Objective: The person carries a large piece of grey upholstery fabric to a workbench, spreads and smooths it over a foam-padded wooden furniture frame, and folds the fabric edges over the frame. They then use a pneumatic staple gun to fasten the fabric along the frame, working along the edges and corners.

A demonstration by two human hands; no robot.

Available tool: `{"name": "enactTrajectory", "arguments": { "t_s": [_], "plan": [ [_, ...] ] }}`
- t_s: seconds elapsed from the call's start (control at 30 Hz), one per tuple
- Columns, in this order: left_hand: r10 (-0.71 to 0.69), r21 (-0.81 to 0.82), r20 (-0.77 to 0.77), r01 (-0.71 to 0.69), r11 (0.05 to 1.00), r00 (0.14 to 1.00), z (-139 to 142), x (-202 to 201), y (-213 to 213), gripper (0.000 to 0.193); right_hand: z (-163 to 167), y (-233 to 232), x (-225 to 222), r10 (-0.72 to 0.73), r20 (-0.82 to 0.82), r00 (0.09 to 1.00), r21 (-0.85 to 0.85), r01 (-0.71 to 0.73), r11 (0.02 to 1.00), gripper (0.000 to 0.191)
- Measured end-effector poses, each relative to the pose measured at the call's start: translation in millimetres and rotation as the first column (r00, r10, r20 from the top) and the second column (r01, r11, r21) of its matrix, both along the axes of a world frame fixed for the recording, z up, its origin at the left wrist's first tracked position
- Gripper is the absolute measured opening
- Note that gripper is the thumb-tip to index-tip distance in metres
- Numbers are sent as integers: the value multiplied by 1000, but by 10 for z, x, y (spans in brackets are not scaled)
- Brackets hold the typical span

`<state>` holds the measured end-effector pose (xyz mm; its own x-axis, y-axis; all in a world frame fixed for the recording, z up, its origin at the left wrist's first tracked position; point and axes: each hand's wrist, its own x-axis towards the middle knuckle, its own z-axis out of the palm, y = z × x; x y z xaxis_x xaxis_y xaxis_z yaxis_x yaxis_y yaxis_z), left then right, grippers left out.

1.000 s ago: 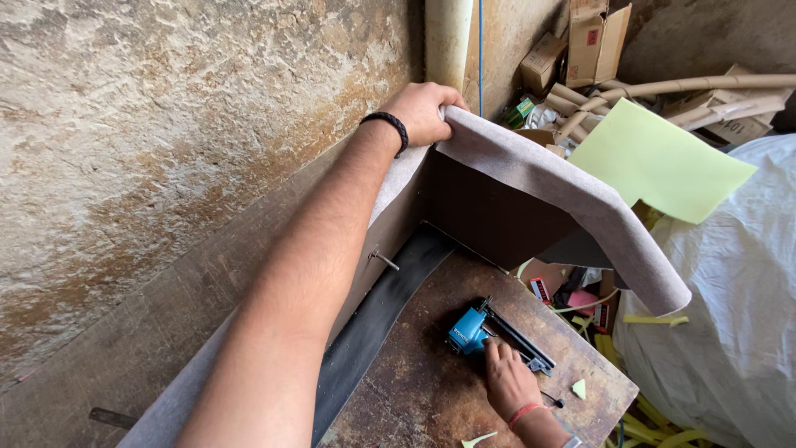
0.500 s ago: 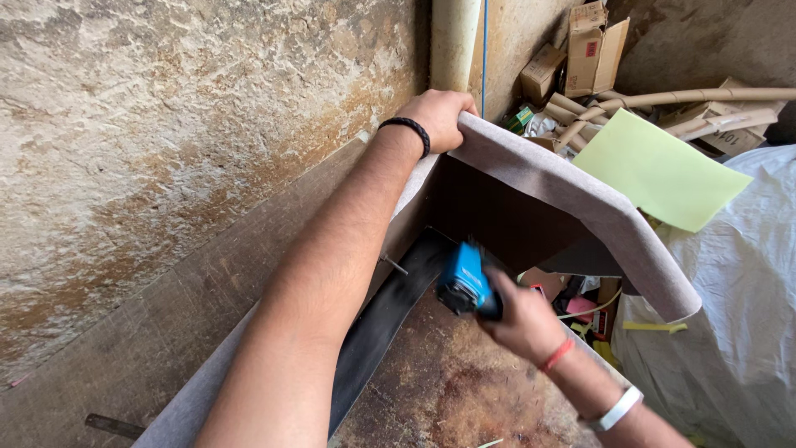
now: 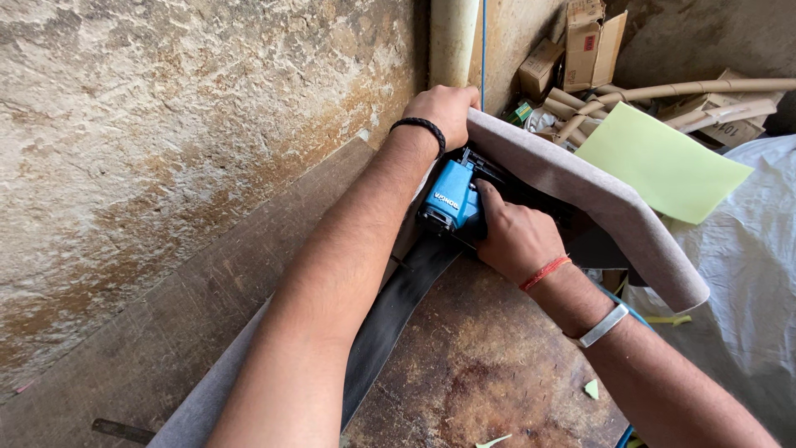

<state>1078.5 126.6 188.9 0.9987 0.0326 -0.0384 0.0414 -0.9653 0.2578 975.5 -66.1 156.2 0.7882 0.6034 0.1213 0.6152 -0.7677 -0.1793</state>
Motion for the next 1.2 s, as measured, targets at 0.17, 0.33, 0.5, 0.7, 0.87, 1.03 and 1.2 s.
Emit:
{"name": "enactTrajectory", "arguments": {
  "t_s": [0.17,0.33,0.5,0.7,0.87,1.03,1.2],
  "plan": [
    [8,-29,0,-8,1000,1000,-23,-14,7,39,-152,-36,52,-27,-72,997,-54,23,998,64],
    [4,-80,-5,-4,997,1000,44,-53,-6,43,-830,-258,-69,-32,-296,955,-136,-9,991,75],
    [-35,-110,-29,32,993,999,180,-187,11,43,-1946,-441,-428,-63,-498,865,-48,45,998,79],
    [-60,205,-252,114,972,966,249,266,-215,50,-2093,-377,-37,262,-504,823,806,340,484,64],
    [-370,74,-518,471,879,771,-284,1002,-759,50,-1629,-267,553,545,-334,769,759,562,-328,38],
    [-646,-22,-529,752,659,551,-714,1146,-826,47,-1774,-75,501,63,-356,932,916,361,-174,29],
    [-772,-76,-411,826,559,484,-540,803,-921,45,-2089,-74,451,94,-257,962,937,271,-218,27]
  ]
}}
